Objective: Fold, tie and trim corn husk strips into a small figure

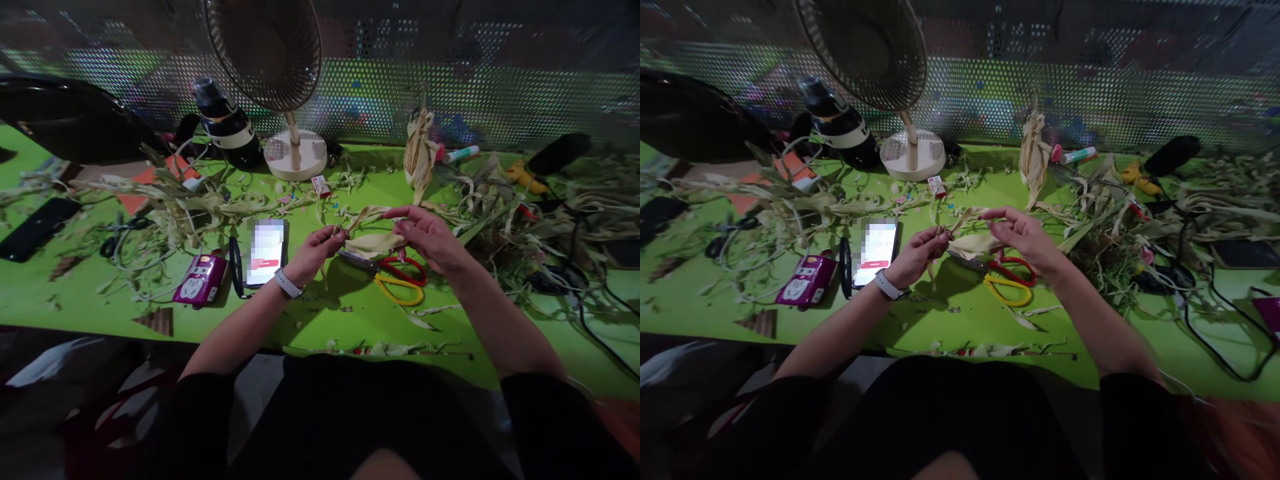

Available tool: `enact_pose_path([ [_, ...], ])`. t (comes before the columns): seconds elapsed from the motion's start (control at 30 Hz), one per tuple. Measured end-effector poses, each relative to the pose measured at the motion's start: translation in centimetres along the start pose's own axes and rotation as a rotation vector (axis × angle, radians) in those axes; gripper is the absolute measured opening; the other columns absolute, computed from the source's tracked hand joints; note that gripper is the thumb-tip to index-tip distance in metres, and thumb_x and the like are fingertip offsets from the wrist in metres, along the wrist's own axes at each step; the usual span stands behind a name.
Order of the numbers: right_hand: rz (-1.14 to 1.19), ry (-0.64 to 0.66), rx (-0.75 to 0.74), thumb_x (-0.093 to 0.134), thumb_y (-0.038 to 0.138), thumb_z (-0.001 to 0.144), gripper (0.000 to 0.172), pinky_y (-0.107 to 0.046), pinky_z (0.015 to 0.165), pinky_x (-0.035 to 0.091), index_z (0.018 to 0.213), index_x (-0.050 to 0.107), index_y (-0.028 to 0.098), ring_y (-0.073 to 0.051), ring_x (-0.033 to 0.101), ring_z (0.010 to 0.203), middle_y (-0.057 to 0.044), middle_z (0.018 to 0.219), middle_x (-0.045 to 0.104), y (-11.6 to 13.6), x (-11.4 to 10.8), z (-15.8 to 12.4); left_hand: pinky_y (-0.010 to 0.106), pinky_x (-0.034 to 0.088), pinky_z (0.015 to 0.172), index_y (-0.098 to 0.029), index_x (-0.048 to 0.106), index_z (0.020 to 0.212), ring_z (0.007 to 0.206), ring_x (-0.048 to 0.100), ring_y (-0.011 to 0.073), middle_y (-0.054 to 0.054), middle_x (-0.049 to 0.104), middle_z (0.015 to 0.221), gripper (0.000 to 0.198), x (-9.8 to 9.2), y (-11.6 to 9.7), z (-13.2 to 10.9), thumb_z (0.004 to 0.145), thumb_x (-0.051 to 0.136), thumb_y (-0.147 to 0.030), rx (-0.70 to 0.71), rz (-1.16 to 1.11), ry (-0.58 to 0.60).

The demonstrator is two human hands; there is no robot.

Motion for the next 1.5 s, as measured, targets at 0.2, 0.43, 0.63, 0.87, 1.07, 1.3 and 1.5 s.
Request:
enact_pose_path([
  [0.2, -0.054, 0.071, -0.181, 0.083, 0.040, 0.066, 0.032, -0.032, 0.068, 0.057, 0.091, 0.072, 0.024, -0.016, 0.066, 0.077, -0.003, 0.087, 0.069, 1.2, 2.2, -1.2, 0.019, 0.027, 0.048, -0.015, 0.068, 0.075, 0.051, 0.038, 0.0043, -0.004, 0.051, 0.059, 0.033, 0.7, 1.0, -0.3, 0.068, 0.078, -0.046, -0.041, 0.004, 0.039],
  [0.43, 0.075, 0.068, -0.217, 0.083, 0.037, 0.066, 0.025, -0.028, 0.064, 0.055, 0.088, 0.075, 0.028, -0.013, 0.062, 0.073, -0.001, 0.084, 0.063, 0.1, 3.6, -1.7, 0.020, 0.038, 0.058, -0.016, 0.071, 0.080, 0.059, 0.051, 0.0069, -0.001, 0.062, 0.068, 0.033, 2.0, 1.3, -1.1, 0.066, 0.080, -0.045, -0.079, -0.007, 0.131],
  [0.63, 0.111, 0.264, -0.253, 0.081, 0.030, 0.070, 0.012, -0.032, 0.079, 0.055, 0.080, 0.076, 0.026, -0.013, 0.063, 0.084, -0.002, 0.093, 0.065, -0.1, 4.8, -2.2, 0.019, 0.040, 0.059, -0.015, 0.067, 0.073, 0.059, 0.052, 0.0062, -0.002, 0.061, 0.066, 0.035, 2.5, 1.4, -1.2, 0.062, 0.082, -0.045, -0.078, -0.081, 0.178],
  [0.87, -0.175, 0.124, -0.252, 0.066, 0.043, 0.083, 0.020, -0.030, 0.063, 0.052, 0.084, 0.073, 0.024, -0.013, 0.060, 0.064, -0.002, 0.074, 0.064, 0.4, 4.6, -2.1, 0.022, 0.047, 0.068, -0.014, 0.064, 0.079, 0.065, 0.058, 0.0076, -0.002, 0.064, 0.072, 0.039, 2.6, 1.6, -1.0, 0.061, 0.084, -0.042, -0.034, -0.080, 0.158],
  [1.07, -0.507, -0.055, -0.207, 0.048, 0.037, 0.094, 0.035, -0.035, 0.081, 0.048, 0.122, 0.061, 0.020, -0.020, 0.061, 0.092, -0.007, 0.095, 0.067, -0.4, 4.4, -1.7, 0.023, 0.048, 0.069, -0.016, 0.054, 0.082, 0.067, 0.058, 0.0074, -0.005, 0.060, 0.071, 0.042, 2.2, 2.1, -0.8, 0.061, 0.085, -0.034, 0.007, -0.102, 0.064],
  [1.3, -0.447, 0.069, -0.025, 0.049, 0.027, 0.090, 0.039, -0.026, 0.059, 0.040, 0.127, 0.041, 0.017, -0.012, 0.048, 0.061, 0.005, 0.067, 0.051, -2.2, 4.5, -1.3, 0.019, 0.039, 0.060, -0.016, 0.051, 0.081, 0.063, 0.046, 0.0057, -0.006, 0.050, 0.069, 0.039, 1.8, 1.6, -0.8, 0.064, 0.082, -0.032, 0.152, 0.111, -0.011],
  [1.5, -0.483, 0.041, -0.026, 0.048, 0.024, 0.088, 0.038, -0.027, 0.061, 0.039, 0.125, 0.041, 0.016, -0.013, 0.048, 0.061, 0.005, 0.066, 0.049, -2.3, 4.6, -1.2, 0.021, 0.039, 0.059, -0.018, 0.047, 0.085, 0.062, 0.047, 0.0073, -0.004, 0.051, 0.072, 0.029, 2.5, 0.8, -1.6, 0.074, 0.072, -0.028, 0.260, 0.373, 0.012],
])
Point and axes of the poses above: each hand's wrist, its own z-axis towards the middle knuckle, its own x-axis out of the palm, y = z × x, the point moved 4 cm from there along z, towards the middle knuckle
